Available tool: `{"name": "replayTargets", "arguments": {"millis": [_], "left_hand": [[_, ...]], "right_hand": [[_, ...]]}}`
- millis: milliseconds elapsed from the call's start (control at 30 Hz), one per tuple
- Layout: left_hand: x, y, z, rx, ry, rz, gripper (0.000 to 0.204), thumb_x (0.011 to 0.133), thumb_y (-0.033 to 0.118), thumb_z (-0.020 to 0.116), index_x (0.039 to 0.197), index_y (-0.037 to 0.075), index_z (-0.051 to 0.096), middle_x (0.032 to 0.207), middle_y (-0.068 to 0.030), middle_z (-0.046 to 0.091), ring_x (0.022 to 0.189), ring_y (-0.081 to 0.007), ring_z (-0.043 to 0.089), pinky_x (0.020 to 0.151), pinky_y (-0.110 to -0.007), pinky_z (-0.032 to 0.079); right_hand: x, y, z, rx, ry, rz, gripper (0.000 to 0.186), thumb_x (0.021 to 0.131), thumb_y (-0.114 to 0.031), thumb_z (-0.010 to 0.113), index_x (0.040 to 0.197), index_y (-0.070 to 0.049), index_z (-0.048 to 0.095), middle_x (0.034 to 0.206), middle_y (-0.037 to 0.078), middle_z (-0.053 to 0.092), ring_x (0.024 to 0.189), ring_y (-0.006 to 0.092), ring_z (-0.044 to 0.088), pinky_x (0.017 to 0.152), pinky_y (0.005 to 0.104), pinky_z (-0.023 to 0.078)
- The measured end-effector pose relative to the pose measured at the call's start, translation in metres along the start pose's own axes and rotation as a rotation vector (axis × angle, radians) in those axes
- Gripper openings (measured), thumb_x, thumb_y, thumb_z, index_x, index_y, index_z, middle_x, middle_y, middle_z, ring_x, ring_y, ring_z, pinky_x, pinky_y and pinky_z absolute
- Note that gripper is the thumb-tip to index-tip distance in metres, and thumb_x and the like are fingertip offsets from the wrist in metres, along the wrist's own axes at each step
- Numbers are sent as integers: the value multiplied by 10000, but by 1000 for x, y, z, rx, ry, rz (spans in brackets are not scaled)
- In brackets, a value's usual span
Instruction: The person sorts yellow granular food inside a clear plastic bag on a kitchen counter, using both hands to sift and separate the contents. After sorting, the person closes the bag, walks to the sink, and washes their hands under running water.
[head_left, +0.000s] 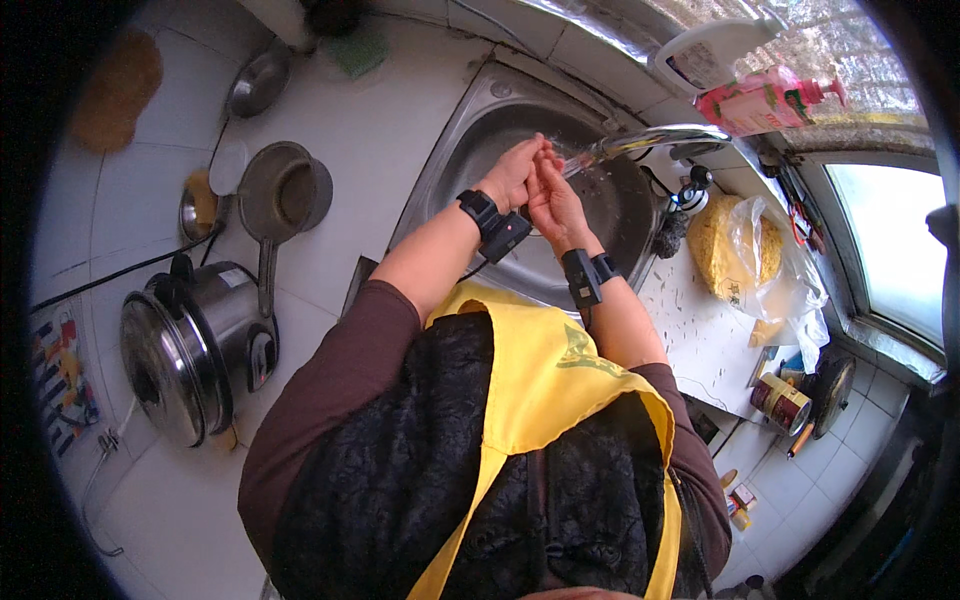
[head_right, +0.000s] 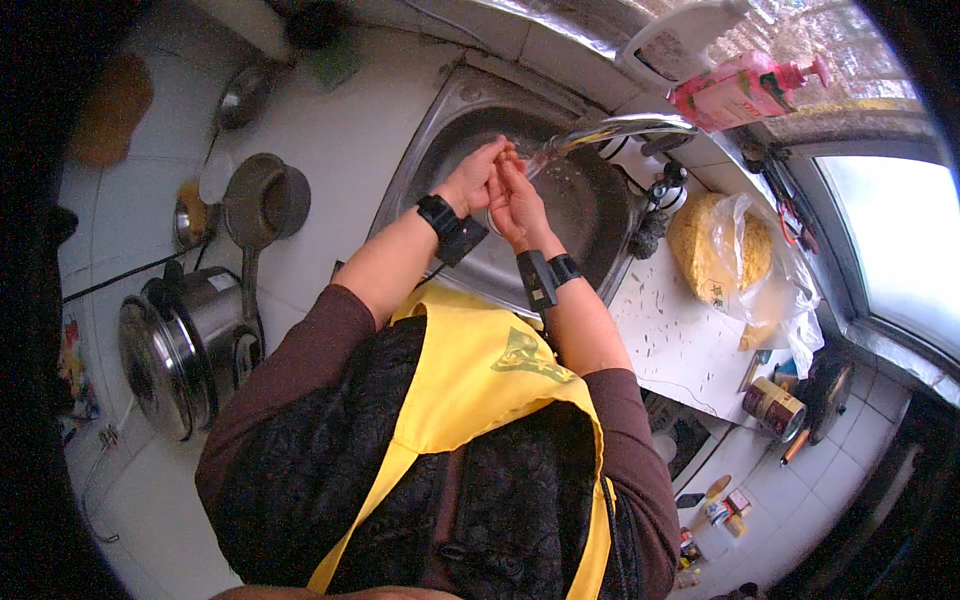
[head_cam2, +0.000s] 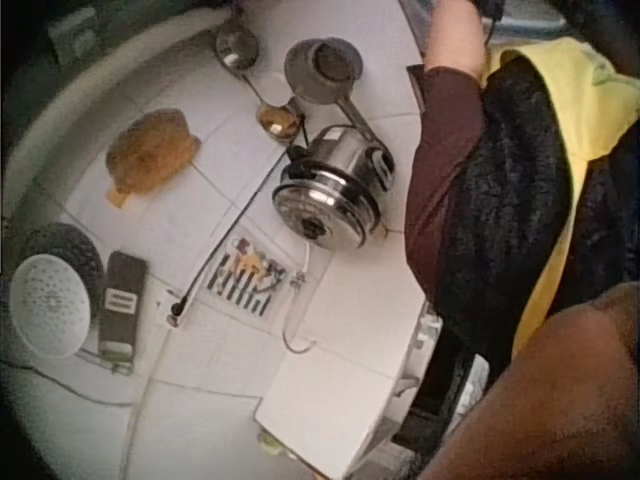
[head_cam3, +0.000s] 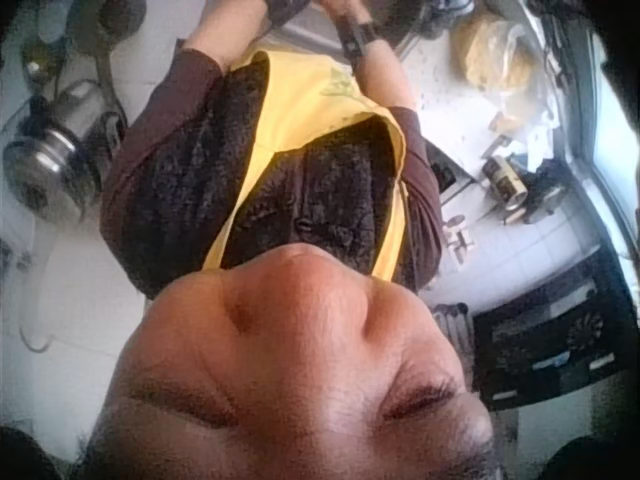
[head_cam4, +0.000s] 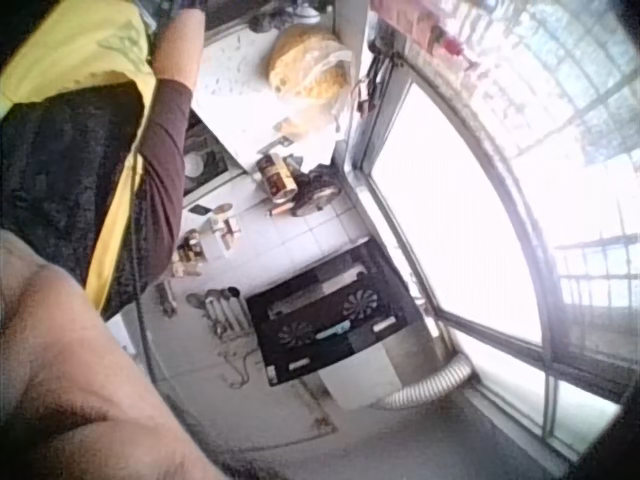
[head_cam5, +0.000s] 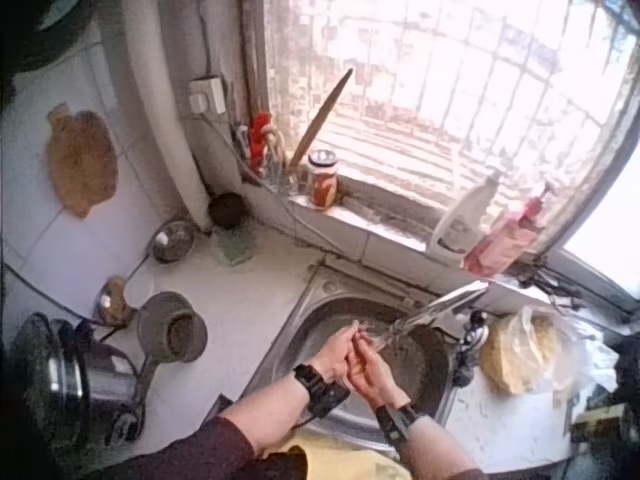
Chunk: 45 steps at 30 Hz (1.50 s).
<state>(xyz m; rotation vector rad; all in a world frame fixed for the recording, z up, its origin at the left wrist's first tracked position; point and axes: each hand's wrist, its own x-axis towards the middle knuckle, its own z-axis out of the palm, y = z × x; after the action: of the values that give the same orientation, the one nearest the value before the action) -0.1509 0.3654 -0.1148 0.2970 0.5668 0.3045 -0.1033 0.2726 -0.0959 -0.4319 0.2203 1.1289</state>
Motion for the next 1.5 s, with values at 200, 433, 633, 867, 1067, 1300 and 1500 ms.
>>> {"name": "replayTargets", "arguments": {"millis": [200,433,633,867,1067,1300,1500], "left_hand": [[5,13,7,-15,348,-71,362,1005,354,424,731,119,435,627,-16,452,580,-161,447,591,-337,458],[17,-6,4,340,366,-27,352,1015,386,372,904,94,533,816,-67,582,752,-213,555,715,-362,475],[-4,-35,18,705,274,131,513,1001,442,362,1271,27,496,1268,-153,551,1170,-234,526,955,-373,426],[-17,-22,34,869,322,166,531,1008,424,316,1313,20,475,1287,-166,541,1202,-258,510,976,-374,410],[4,-15,29,409,263,-128,479,1026,409,280,1165,34,544,1170,-130,597,1058,-257,579,908,-373,461],[-1,0,32,299,207,-190,413,1036,397,272,1067,88,545,1050,-62,611,927,-204,590,845,-373,489],[-10,13,32,596,-23,-46,290,1019,313,403,1061,64,545,997,-57,604,901,-161,589,789,-327,501]], "right_hand": [[-19,5,5,-1536,-94,-417,158,912,-36,551,1040,8,633,1078,113,662,1000,257,635,835,314,507],[-19,-23,7,-2296,-435,-721,351,844,-86,555,1194,-71,566,1290,117,540,1176,324,516,906,381,460],[-13,-24,6,-2841,-198,-617,587,862,-331,493,1399,-107,418,1501,73,350,1444,245,183,1118,539,112],[-16,-24,12,-2785,-257,-569,644,872,-291,467,1448,-48,316,1529,134,277,1452,262,152,1133,517,140],[-9,-36,6,-2580,-419,-729,558,848,-207,532,1354,5,429,1413,167,435,1371,302,325,1086,478,278],[-26,-54,26,-2356,-548,-793,452,821,-173,618,1246,-41,536,1302,156,543,1252,322,473,1030,445,365],[-38,-48,44,-2449,-532,-734,284,804,-175,619,1062,-58,600,1176,119,608,1190,299,512,992,449,388]]}}
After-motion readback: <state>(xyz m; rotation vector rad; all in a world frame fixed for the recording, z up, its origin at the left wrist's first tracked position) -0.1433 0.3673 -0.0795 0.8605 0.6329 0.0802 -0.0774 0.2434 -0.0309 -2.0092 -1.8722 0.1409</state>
